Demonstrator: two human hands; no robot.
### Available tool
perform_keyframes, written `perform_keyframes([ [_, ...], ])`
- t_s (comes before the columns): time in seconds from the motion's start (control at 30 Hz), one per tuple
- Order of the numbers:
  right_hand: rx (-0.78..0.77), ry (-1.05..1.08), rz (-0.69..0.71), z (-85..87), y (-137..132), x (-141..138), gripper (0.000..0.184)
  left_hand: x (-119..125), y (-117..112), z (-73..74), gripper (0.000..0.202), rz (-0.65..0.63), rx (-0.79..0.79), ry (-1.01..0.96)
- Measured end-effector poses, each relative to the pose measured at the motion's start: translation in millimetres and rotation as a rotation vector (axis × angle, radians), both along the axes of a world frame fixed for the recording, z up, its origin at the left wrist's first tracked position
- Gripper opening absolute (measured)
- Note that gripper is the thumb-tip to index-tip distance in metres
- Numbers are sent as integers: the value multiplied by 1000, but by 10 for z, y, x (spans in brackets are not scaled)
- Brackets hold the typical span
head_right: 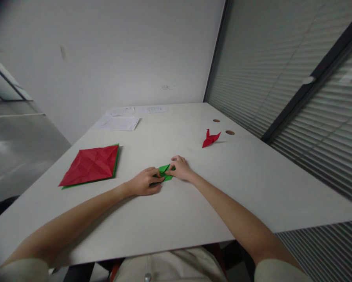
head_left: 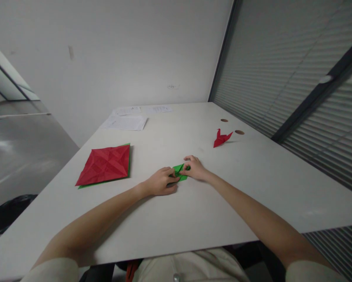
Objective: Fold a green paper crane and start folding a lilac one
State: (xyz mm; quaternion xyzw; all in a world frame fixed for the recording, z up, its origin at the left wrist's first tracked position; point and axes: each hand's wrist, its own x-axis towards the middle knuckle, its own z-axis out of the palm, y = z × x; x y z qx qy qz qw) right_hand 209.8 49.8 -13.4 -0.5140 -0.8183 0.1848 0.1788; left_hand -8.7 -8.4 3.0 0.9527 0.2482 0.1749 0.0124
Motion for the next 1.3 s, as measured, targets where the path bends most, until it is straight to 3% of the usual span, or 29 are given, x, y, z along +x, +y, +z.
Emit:
perform_keyframes([
  [0.3, 15, 14, 5, -42, 7, 7, 21, 17, -31, 14, 26, -16, 12, -33],
  [0.5, 44, -10, -74, -71, 27, 41, 32, 37, -7, -15, 26, -17, 56, 15],
  [0.83, -24, -128, -214, 26, 89, 170, 37, 16, 10, -40, 24, -42, 63, 31],
  [1.07, -42, -143, -209, 71, 111, 232, 39, 1, -25, -31, 22, 1, 48, -19],
  [1.2, -21, -120, -200, 85, 82, 230, 35, 9, -1, -31, 22, -23, 42, 4],
  [1.3, 45, -25, -194, 144, 89, 227, 21, 5, 16, -44, 22, -42, 46, 26],
])
